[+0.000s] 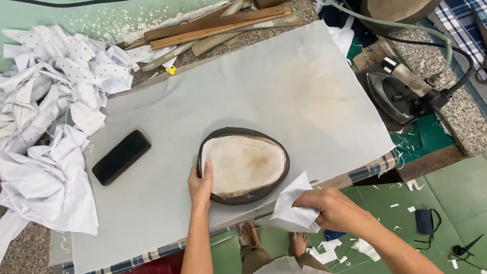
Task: Ironing and cutting white striped fabric pieces on a workbench.
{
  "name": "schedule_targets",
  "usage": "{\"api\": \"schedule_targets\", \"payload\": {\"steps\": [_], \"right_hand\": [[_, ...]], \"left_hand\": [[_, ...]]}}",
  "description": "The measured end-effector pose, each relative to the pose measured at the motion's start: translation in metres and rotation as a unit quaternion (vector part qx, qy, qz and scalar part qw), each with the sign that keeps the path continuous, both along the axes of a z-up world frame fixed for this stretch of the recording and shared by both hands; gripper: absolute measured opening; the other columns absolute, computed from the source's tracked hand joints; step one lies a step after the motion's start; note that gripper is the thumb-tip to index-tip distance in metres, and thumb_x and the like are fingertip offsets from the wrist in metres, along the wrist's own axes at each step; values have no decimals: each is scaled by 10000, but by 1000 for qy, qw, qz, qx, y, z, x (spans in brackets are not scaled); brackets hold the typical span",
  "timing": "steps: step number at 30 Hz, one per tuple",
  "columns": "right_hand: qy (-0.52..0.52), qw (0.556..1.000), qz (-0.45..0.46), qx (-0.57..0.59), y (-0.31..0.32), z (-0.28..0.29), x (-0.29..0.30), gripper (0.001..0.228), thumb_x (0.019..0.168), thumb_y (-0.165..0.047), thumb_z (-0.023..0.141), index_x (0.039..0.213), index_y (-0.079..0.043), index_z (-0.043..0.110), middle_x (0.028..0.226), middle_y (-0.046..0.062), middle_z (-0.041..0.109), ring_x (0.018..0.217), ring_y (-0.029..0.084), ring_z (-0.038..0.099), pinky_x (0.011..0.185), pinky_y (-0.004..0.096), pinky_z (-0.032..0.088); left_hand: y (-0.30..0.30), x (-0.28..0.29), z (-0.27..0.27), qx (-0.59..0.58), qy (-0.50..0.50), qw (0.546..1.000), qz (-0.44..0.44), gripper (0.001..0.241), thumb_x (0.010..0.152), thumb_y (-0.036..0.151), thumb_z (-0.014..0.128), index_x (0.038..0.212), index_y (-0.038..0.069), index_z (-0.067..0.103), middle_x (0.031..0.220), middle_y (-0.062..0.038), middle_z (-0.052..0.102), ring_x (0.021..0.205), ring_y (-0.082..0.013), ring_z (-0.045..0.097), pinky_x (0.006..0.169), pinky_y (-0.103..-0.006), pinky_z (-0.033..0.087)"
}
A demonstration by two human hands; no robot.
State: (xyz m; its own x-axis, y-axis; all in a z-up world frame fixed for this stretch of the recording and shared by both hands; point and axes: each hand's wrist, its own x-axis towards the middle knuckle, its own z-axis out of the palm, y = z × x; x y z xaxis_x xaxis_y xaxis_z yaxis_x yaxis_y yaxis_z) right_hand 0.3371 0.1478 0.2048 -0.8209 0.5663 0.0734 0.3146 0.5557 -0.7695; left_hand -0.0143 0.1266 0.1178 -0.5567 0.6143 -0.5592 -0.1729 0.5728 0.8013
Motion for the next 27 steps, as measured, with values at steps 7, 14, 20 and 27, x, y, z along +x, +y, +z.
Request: {"api": "schedule_targets", "payload": {"steps": [7, 14, 20, 27], "right_hand": [[-87, 996, 3, 7, 0, -3, -22, 709, 508, 158, 489, 1116, -124, 721, 813, 11, 707, 595, 259, 598, 459, 393, 335], [-156, 988, 6, 4, -8, -22, -37, 684, 534, 160, 521, 1116, -138, 723, 771, 25, 674, 600, 254, 587, 449, 400, 335], [-200, 978, 41, -33, -20, -31, -36, 508, 610, 97, 576, 1004, -190, 722, 818, 10, 710, 673, 301, 638, 513, 431, 410], [-53, 992, 113, -34, 19, 56, -85, 291, 667, 63, 753, 904, -105, 744, 737, 28, 742, 554, 212, 690, 419, 374, 437]], "left_hand": [[34, -10, 41, -141, 79, 981, -108, 694, 757, 639, 665, 1210, 113, 666, 1213, -57, 718, 1126, -243, 664, 947, -351, 516], [-36, 32, 1, -65, 13, 981, 184, 924, 867, 578, 605, 1502, -53, 377, 1533, -211, 461, 1405, -334, 478, 1111, -413, 461], [-110, 92, -56, -48, -252, 958, 131, 633, 898, 566, 587, 1267, 71, 450, 926, -72, 616, 645, -119, 507, 571, -266, 469], [-133, 68, -28, 9, -131, 942, -310, 224, 1020, 102, 526, 957, 102, 741, 878, -1, 760, 771, -97, 675, 685, -234, 529]]}}
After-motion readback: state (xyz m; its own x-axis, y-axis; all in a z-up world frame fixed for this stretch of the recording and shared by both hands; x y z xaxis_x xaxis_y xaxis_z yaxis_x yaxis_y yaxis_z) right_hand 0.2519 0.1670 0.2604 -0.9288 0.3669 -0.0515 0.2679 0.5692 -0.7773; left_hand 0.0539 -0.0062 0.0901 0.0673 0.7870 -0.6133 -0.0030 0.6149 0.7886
